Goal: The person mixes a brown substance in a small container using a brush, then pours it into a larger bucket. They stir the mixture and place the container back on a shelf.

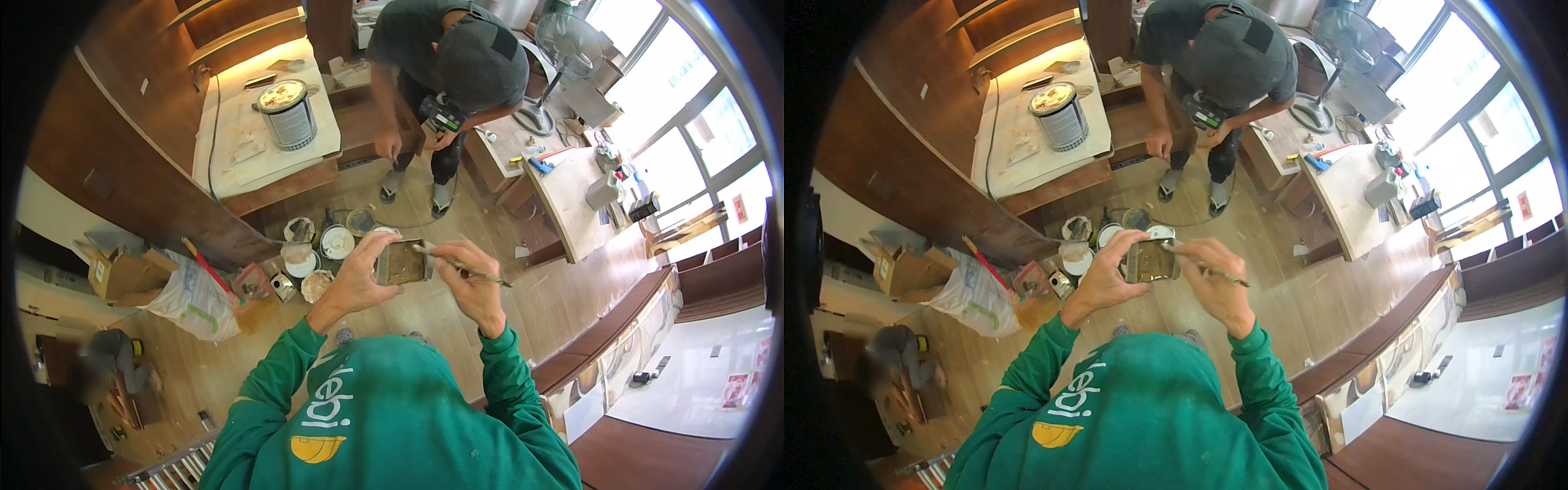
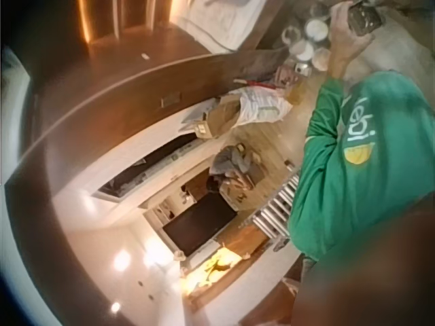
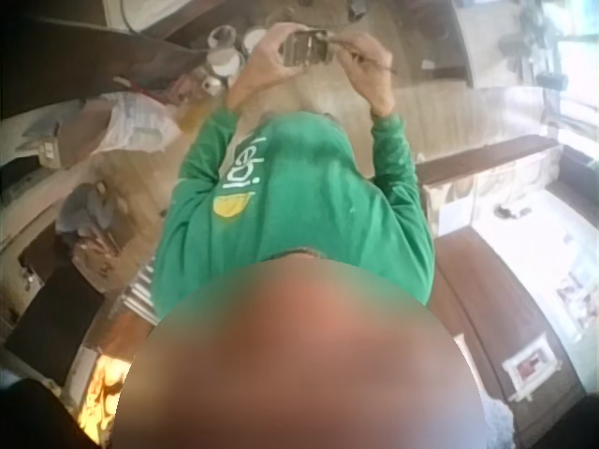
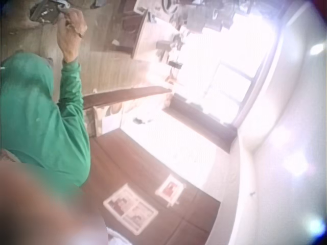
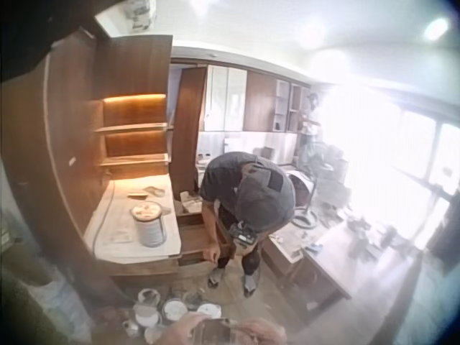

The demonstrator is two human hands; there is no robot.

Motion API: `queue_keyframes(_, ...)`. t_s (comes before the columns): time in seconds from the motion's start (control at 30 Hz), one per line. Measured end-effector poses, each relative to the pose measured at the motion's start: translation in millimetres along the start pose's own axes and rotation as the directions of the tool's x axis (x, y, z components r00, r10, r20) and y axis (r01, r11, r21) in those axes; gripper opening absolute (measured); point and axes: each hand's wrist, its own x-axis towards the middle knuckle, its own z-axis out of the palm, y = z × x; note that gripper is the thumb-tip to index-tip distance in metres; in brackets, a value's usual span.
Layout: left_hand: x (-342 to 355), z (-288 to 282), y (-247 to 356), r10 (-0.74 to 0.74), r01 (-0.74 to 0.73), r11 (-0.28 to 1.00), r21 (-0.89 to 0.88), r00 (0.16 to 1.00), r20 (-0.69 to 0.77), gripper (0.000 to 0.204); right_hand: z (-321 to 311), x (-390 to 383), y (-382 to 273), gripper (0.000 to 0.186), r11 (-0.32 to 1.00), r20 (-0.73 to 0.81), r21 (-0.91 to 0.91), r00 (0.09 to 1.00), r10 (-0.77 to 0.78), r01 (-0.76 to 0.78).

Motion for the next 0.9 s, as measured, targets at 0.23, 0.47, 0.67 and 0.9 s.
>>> queue_keyframes(0.23, -14, -21, -17, -0.121, 0.125, 0.987, -0.102, 0.992, 0.047, 0.076, -3, 14, 3, 0.016, 0.998, 0.342, 0.047, 0.939, 0.024, -0.043)
queue_keyframes(0.47, -20, -34, -30, -0.167, 0.171, 0.978, -0.122, 0.985, 0.041, 0.074, 21, 36, -6, 0.011, 0.994, 0.336, -0.106, 0.942, 0.006, 0.032)
queue_keyframes(0.67, -27, -47, -27, -0.211, 0.212, 0.962, -0.173, 0.977, 0.025, 0.076, 43, 29, -5, 0.010, 0.998, 0.275, -0.057, 0.961, 0.038, -0.024)
queue_keyframes(0.9, -35, -54, -28, -0.207, 0.206, 0.966, -0.155, 0.978, 0.009, 0.077, 54, 29, -5, 0.014, 0.976, 0.215, -0.064, 0.952, 0.217, -0.208)
